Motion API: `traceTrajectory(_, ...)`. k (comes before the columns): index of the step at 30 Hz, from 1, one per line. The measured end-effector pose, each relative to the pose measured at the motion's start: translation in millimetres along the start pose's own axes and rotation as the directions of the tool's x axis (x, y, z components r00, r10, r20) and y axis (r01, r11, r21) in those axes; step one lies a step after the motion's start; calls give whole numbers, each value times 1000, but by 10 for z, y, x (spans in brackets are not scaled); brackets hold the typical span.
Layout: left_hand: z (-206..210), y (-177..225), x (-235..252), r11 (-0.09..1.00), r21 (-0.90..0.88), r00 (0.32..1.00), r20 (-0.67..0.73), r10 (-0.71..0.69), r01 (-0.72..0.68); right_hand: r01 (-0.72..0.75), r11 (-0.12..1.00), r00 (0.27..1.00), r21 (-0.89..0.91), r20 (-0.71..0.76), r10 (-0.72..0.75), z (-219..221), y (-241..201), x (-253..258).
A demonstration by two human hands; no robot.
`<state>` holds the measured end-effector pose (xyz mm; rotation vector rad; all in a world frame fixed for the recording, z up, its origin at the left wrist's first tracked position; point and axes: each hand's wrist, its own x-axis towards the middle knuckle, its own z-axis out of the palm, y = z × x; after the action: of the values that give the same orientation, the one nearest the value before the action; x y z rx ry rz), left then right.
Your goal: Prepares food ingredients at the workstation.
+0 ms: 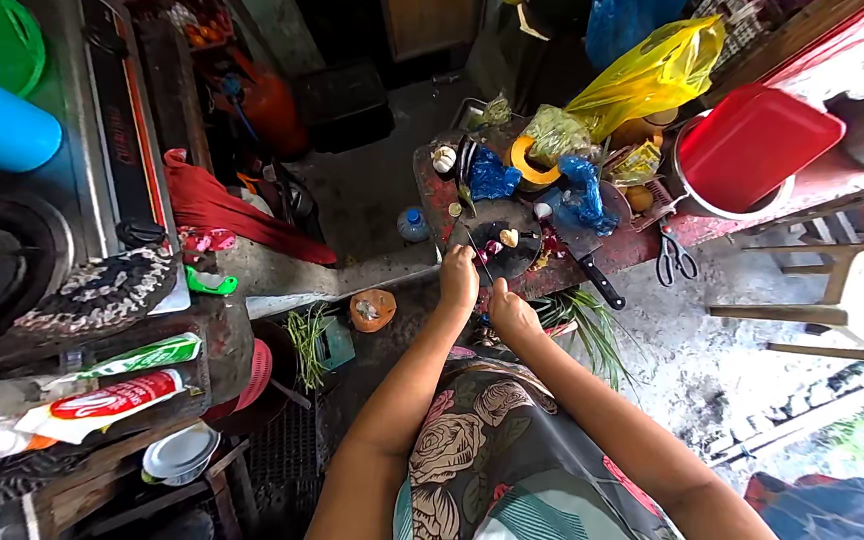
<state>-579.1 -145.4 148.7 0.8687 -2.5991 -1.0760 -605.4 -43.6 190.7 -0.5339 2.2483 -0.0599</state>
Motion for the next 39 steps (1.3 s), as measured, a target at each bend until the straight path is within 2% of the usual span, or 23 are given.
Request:
traceTrajectory(6, 19, -24, 19, 1000, -17, 999, -29, 16, -17, 45, 997, 999, 69, -1, -45, 4, 9, 279)
traceTrajectory(11, 52, -51, 72, 999, -43, 1000, -6, -7, 6, 97, 981, 995, 166, -42, -91, -139, 107, 150)
traceTrajectory(13, 0, -25, 115, 999, -40, 998, 62, -3, 6, 92, 976, 993, 197, -95, -75, -142, 180, 89)
traceTrajectory(16, -70, -47, 236, 997, 30, 972, 228, 64, -73, 95, 965, 991, 246, -113, -68, -102, 290, 60)
traceTrajectory(19, -153, -43, 291, 988, 88, 954, 286, 94, -124, 109, 950, 992, 293, -88, -87, -92, 320, 14)
traceTrajectory(27, -202, 60, 162, 993, 40, 963, 250, 99, -113, 97, 930, 995, 354, -18, -97, -75, 305, 2)
traceTrajectory(33, -186, 76, 144, 994, 55, 971, 224, 80, -95, 49, 834, 991, 550, 75, -108, -79, 341, 84)
traceTrajectory(39, -223, 79, 137, 994, 29, 971, 217, 100, -109, 71, 923, 997, 379, -9, -73, 18, 157, 157)
